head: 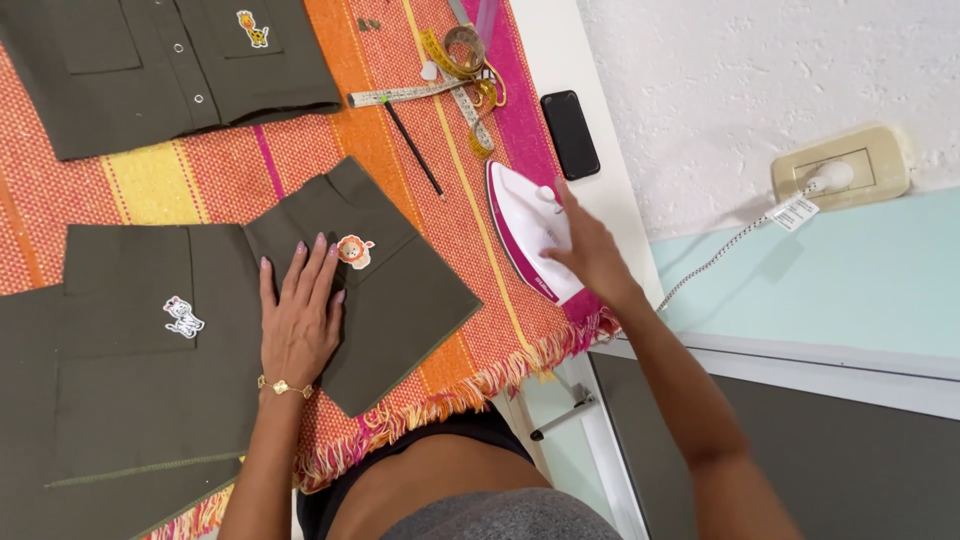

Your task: Ironing decorative patches onto green fabric pieces using a hand iron on a work table.

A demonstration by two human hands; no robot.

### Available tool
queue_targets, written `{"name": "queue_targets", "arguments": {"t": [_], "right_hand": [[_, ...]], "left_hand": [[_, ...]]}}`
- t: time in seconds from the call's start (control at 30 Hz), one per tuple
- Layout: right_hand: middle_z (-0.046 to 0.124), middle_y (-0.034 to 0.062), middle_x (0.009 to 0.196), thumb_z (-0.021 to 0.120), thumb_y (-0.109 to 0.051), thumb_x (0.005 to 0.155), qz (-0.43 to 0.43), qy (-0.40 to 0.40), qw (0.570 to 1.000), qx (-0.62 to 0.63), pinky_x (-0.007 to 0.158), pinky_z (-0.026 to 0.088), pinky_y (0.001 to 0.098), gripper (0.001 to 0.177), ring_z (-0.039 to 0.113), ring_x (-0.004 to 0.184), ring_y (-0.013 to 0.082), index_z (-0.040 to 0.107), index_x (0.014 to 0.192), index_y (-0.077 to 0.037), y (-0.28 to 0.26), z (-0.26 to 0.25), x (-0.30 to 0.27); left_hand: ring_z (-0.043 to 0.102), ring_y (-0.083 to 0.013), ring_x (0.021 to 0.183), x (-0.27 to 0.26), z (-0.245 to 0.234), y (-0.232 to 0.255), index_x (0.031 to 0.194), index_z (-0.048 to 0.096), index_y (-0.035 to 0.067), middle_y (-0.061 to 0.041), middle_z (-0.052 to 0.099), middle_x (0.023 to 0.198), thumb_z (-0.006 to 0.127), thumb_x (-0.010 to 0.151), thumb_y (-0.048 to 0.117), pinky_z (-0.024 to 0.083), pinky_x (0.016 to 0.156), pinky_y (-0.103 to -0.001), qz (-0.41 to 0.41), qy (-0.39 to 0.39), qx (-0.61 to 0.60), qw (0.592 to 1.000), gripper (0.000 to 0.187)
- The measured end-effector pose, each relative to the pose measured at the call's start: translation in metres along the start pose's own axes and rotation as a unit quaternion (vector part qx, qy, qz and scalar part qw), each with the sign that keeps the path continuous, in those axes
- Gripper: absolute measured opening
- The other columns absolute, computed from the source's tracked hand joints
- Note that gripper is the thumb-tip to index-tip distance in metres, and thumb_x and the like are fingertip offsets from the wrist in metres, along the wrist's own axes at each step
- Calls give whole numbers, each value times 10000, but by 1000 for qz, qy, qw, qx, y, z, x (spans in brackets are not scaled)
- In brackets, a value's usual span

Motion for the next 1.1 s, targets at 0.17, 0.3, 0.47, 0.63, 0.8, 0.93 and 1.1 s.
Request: {"name": "queue_targets", "arguments": {"t": [0.17, 0.3, 0.47, 0.63, 0.8, 0.93, 1.1], "right_hand": [[610, 332, 1475, 799, -125, 966, -6, 25, 1000, -3, 1090, 504, 657, 1091, 605, 1361, 547, 75, 1780, -193, -5, 9, -1], [714, 309, 1306, 719, -411, 1063, 36, 39, 995, -87, 976, 570, 616, 976, 716, 1209, 506, 127, 1765, -80, 8, 23, 7], [623, 362, 1421, 855, -184, 934, -5, 23, 999, -31, 1048, 525, 668, 1149, 623, 1306, 578, 71, 1768, -75, -11, 10, -3], [677, 315, 1365, 756, -291, 1047, 42, 38, 995, -78, 1004, 563, 636, 1029, 677, 1263, 506, 58, 1775, -86, -12, 16, -4], [656, 288, 1438, 875, -215, 941, 15, 33, 998, -50, 1031, 563, 597, 1143, 655, 1318, 478, 103, 1778, -120, 1, 18, 3], [660, 290, 1435, 874, -147, 923, 8, 34, 998, -58, 1045, 551, 622, 1155, 650, 1317, 484, 97, 1777, -122, 0, 19, 6], [711, 293, 1340, 751, -557, 1014, 35, 41, 994, -95, 973, 580, 627, 1067, 700, 1245, 468, 158, 1763, -81, 7, 20, 12]], "left_hand": [[403, -275, 1600, 0, 1, 0, 1716, 419, 194, -6, 400, 1785, 568, 1102, 237, 157, 1356, -633, -3, 3, 4, 1000, 634], [399, -274, 1603, 1, -2, 1, 1712, 430, 185, -7, 400, 1786, 568, 1105, 235, 153, 1360, -630, -2, 1, 3, 1000, 624], [408, -274, 1599, 1, 0, -1, 1710, 434, 185, -12, 409, 1782, 575, 1102, 240, 156, 1359, -628, -1, 7, 9, 1000, 626], [398, -259, 1605, 0, 0, 1, 1710, 436, 190, 0, 411, 1779, 578, 1100, 243, 140, 1368, -612, -9, -2, 0, 1000, 629], [390, -253, 1607, 0, 0, 0, 1709, 435, 198, 8, 401, 1783, 586, 1096, 241, 135, 1370, -607, -10, -4, 2, 1000, 632], [391, -254, 1608, 1, -1, 0, 1708, 438, 192, 4, 406, 1781, 585, 1100, 240, 139, 1370, -609, -15, -12, 3, 1000, 628], [389, -249, 1608, 3, -2, 1, 1708, 438, 191, 7, 407, 1780, 593, 1097, 237, 136, 1370, -603, -20, -13, 3, 1000, 632]]}}
Point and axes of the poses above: each hand's wrist, its own x-axis towards the middle knuckle, its own z-axis out of the palm, y = z × x, the point moved 3 cm from there along x, towards the middle knuckle
